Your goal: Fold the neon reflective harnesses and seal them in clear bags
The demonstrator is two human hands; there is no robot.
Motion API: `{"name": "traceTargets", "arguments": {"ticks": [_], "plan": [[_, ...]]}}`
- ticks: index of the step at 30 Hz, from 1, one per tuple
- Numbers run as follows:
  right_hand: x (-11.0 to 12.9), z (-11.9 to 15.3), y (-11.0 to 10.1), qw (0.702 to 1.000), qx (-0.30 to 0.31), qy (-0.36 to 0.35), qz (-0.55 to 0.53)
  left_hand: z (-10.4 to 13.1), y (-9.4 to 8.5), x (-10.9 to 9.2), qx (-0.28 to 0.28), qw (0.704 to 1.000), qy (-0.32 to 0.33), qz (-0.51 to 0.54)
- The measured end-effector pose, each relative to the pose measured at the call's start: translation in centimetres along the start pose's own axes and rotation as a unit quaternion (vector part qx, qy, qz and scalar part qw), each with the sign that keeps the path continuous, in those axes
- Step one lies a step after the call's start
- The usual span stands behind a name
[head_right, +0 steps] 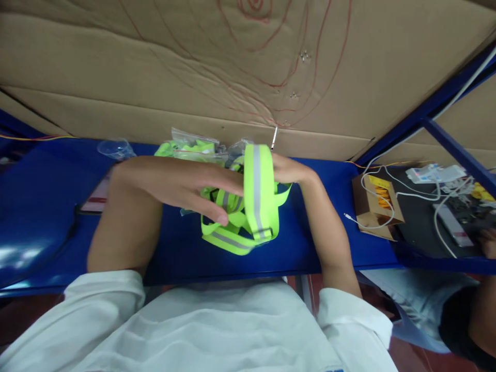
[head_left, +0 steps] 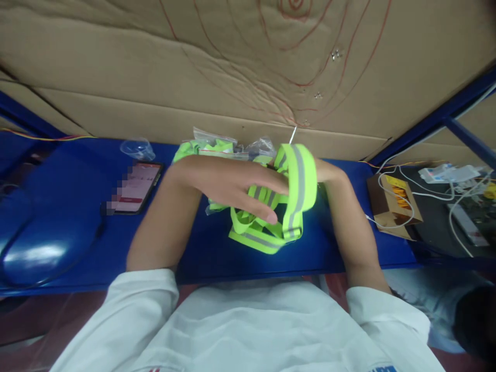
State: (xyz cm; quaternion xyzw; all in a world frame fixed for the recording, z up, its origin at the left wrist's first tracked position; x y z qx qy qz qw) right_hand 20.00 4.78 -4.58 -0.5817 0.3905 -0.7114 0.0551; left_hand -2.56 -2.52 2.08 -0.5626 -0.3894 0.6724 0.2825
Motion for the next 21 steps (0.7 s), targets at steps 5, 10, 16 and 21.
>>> {"name": "traceTargets", "arguments": {"ticks": [5, 10, 16, 21], "plan": [[1.9, 0.9, -0.9, 0.992, -0.08, -0.043, -0.088, 2.0, -1.3, 1.3, -0.13, 0.987, -0.09, 0.006], [4.1, 1.2, -0.7, 0.983, -0.164, -0.066, -0.048, -0.1, -0.4, 2.6, -0.221, 0.965, -0.136, -0.044], [6.0, 4.2, -2.0, 0.996, -0.051, -0.01, 0.076, 0.9, -1.2, 3.4, -0.182, 0.972, -0.144, -0.044], [5.9, 7.3, -3.2, 0.973, -0.093, 0.108, 0.184, 1.8, -1.8, 3.9, -0.29, 0.942, -0.155, -0.072]]}}
Point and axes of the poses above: each hand's wrist, its own z-axis away from the middle knuckle, its own y-axis out of the palm, x = y × z, the point moved 2 cm from there along -z, towards the middle knuckle, and after that the axes turned 12 degrees about x, right-handed, at the moved point
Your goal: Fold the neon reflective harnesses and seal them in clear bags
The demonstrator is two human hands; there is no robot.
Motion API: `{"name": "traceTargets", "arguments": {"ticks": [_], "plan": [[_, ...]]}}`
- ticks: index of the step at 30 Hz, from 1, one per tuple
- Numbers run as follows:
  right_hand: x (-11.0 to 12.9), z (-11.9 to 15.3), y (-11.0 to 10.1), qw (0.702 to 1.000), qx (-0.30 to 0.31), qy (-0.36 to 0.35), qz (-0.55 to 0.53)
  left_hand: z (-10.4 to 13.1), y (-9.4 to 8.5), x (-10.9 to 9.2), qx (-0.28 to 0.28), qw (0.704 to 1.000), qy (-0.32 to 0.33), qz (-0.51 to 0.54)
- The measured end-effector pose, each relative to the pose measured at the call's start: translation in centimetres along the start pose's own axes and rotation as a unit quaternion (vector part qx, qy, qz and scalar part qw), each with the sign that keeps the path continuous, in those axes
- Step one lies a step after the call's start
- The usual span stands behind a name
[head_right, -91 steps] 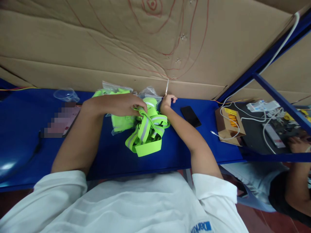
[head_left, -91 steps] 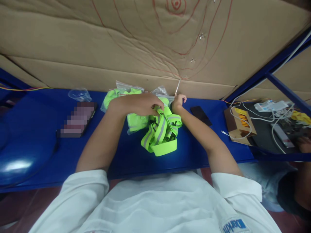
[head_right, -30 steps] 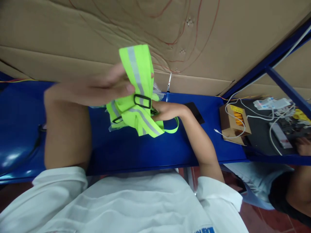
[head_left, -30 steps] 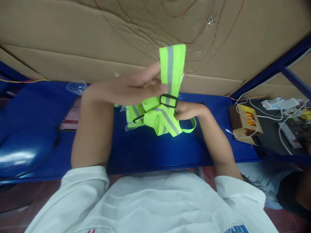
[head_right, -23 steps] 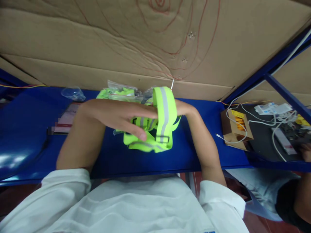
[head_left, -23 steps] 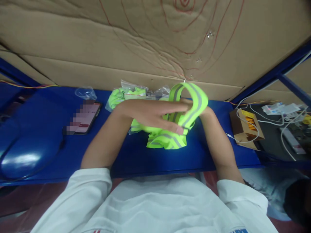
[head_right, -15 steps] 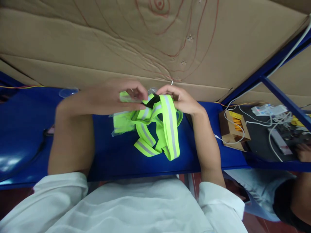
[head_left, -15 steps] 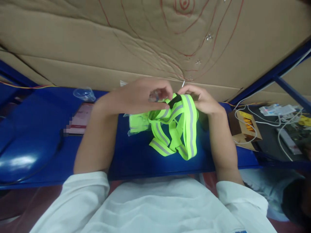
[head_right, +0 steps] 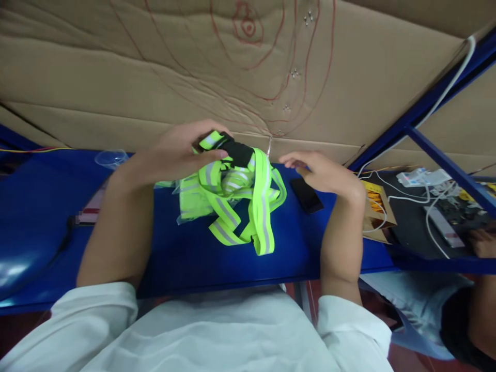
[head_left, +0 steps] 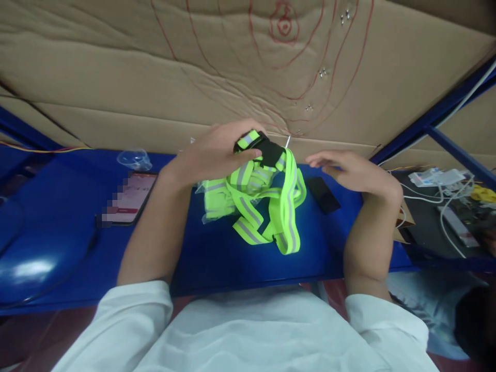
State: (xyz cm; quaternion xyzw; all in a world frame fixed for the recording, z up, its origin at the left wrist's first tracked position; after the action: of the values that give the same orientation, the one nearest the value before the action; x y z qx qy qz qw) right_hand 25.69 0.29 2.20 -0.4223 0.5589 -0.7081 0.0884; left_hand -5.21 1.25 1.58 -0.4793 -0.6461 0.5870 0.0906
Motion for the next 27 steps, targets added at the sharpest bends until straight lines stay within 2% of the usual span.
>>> {"name": "traceTargets", "arguments": {"ticks": [3, 4, 8, 10, 15, 20, 24, 27], "plan": [[1.3, -0.5, 0.4, 0.993, -0.118, -0.025, 0.014, -0.2, 0.6, -1.4, -0.024, 0.999, 0.026, 0.016], [1.9, -1.0, 0.9, 0.991, -0.122, -0.051, 0.01, -0.2, 0.7, -2.1, -0.03, 0.999, 0.037, 0.021], [3.1, -2.9, 2.5, 0.993, -0.044, -0.11, -0.01, 0.0, 0.9, -3.8, -0.068, 0.994, 0.066, 0.049], [3.1, -3.1, 2.6, 0.993, -0.057, -0.101, -0.017, 0.0, 0.9, -4.0, -0.075, 0.993, 0.08, 0.041], [3.3, -2.5, 2.0, 0.991, -0.088, -0.086, -0.048, -0.2, 1.0, -3.8, -0.037, 0.991, 0.092, -0.092], [3.7, -2.5, 2.1, 0.989, -0.054, -0.107, -0.085, 0.1, 1.0, -4.4, 0.012, 0.993, 0.05, -0.103], [3.2, -3.6, 3.0, 0.989, -0.031, -0.101, -0.107, 0.3, 1.5, -5.0, 0.002, 0.97, -0.042, -0.238], [3.0, -4.4, 4.0, 0.991, -0.026, -0.104, -0.075, 0.2, 2.0, -4.9, 0.018, 0.954, -0.073, -0.29]]}}
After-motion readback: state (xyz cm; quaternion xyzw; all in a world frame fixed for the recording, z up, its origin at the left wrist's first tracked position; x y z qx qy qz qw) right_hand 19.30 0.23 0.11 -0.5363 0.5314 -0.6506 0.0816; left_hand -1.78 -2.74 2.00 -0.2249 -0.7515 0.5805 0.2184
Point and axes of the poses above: each hand's wrist, its own z-axis away from the middle knuckle, its own y-axis out of the palm, x = y × z, the point moved 2 cm from there along -z, towards the middle knuckle, and after that the axes turned 12 degrees about x, right-handed, at the moved point
